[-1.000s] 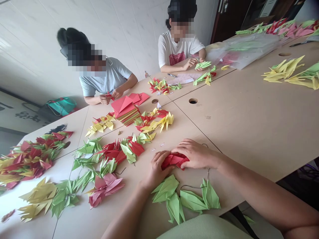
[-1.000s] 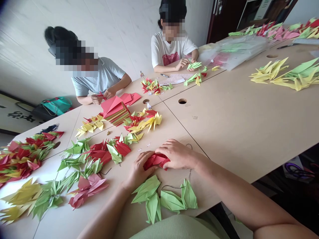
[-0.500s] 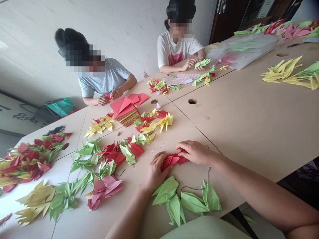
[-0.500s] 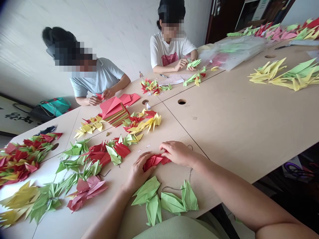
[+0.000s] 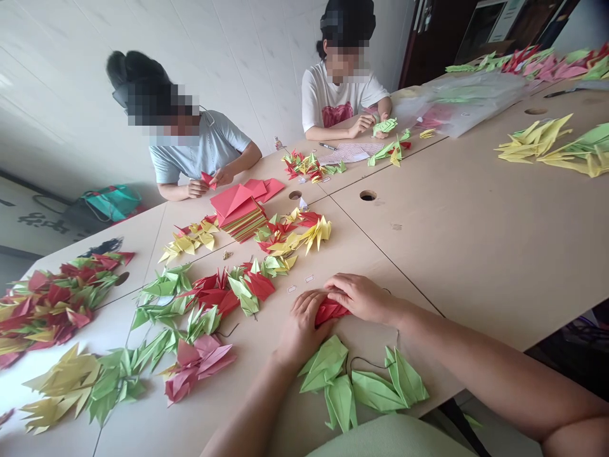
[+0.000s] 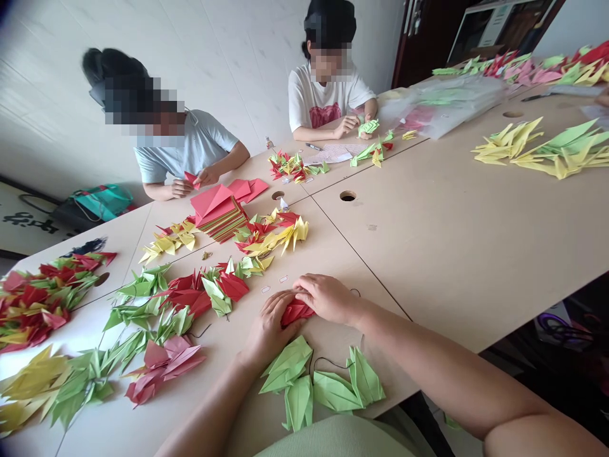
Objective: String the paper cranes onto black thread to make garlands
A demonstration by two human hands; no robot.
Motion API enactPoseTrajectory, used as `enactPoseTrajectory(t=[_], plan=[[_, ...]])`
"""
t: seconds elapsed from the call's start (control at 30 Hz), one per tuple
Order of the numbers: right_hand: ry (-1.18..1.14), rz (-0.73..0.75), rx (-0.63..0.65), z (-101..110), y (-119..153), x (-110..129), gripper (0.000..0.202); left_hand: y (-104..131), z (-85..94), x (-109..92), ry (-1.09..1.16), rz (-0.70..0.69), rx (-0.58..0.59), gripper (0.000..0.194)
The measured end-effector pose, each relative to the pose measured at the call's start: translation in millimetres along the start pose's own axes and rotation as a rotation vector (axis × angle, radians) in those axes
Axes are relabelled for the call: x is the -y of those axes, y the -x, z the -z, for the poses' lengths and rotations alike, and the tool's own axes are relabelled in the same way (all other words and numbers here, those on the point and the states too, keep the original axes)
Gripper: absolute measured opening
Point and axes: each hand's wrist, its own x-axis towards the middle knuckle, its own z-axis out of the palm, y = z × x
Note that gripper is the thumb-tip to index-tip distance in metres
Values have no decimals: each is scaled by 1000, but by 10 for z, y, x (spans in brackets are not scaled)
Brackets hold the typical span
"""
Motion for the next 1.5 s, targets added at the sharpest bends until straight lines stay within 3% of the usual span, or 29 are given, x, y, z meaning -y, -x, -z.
enactPoseTrajectory(t=[0.23,0.47,0.63,0.77,0.93,1.13,1.33,1.5], plan=[[86,36,210,368,107,-71,57,35,2,45,-12,24,-25,39],[116,32,224,249,60,-49,28,23,31,1,-22,20,-8,41],[104,39,212,171,37,-38,39,9,49,-21,-44,34,-7,41],[117,18,215,243,66,-74,59,16,43,1,-61,55,-28,36],[133,-35,195,334,95,-133,42,34,41,24,-68,45,-34,36],[118,2,205,195,49,-87,37,24,44,21,-75,33,-34,36],[112,-5,173,283,89,-125,61,42,22,52,-83,51,-65,33],[94,-22,141,403,105,-159,33,56,4,74,-79,56,-83,33]])
